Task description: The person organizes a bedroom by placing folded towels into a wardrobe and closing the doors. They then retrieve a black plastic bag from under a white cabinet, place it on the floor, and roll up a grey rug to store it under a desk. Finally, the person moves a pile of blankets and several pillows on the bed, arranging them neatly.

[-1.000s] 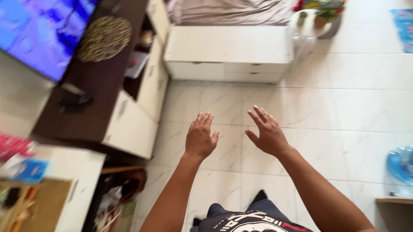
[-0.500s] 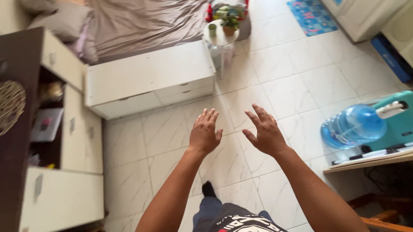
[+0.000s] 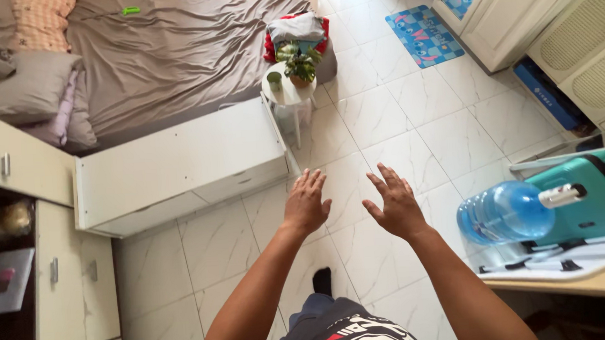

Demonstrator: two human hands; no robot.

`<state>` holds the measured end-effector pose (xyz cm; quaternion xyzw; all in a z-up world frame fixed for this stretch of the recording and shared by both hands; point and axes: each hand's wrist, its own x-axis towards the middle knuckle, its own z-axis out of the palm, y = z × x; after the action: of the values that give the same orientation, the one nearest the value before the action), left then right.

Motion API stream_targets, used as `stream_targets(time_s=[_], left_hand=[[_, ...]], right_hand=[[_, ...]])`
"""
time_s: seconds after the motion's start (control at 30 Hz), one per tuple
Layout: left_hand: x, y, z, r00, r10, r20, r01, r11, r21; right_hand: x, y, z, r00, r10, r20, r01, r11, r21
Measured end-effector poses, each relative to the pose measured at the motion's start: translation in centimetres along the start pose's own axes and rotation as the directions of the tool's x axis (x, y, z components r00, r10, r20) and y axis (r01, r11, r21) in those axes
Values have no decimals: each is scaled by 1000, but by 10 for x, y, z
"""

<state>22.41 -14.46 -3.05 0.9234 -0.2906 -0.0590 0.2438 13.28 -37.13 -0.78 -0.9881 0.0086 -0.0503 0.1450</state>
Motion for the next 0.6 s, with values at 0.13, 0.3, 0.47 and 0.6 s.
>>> stream_targets(time_s=[0.13, 0.3, 0.47, 0.6], left_hand=[[81, -6, -10, 999, 32, 21, -32, 999, 4], [178, -1, -11, 998, 60, 23, -61, 998, 12], [279, 1, 8, 999, 42, 10, -42, 999, 11], [367, 16, 24, 1000, -11, -18, 11, 1000, 16]], right_hand=[[66, 31, -8, 999, 34, -15, -35, 999, -8], [142, 81, -15, 997, 70, -23, -69, 998, 12], [223, 153, -10, 998, 53, -20, -53, 998, 18], [295, 222, -27, 1000, 11, 9, -11, 1000, 0]])
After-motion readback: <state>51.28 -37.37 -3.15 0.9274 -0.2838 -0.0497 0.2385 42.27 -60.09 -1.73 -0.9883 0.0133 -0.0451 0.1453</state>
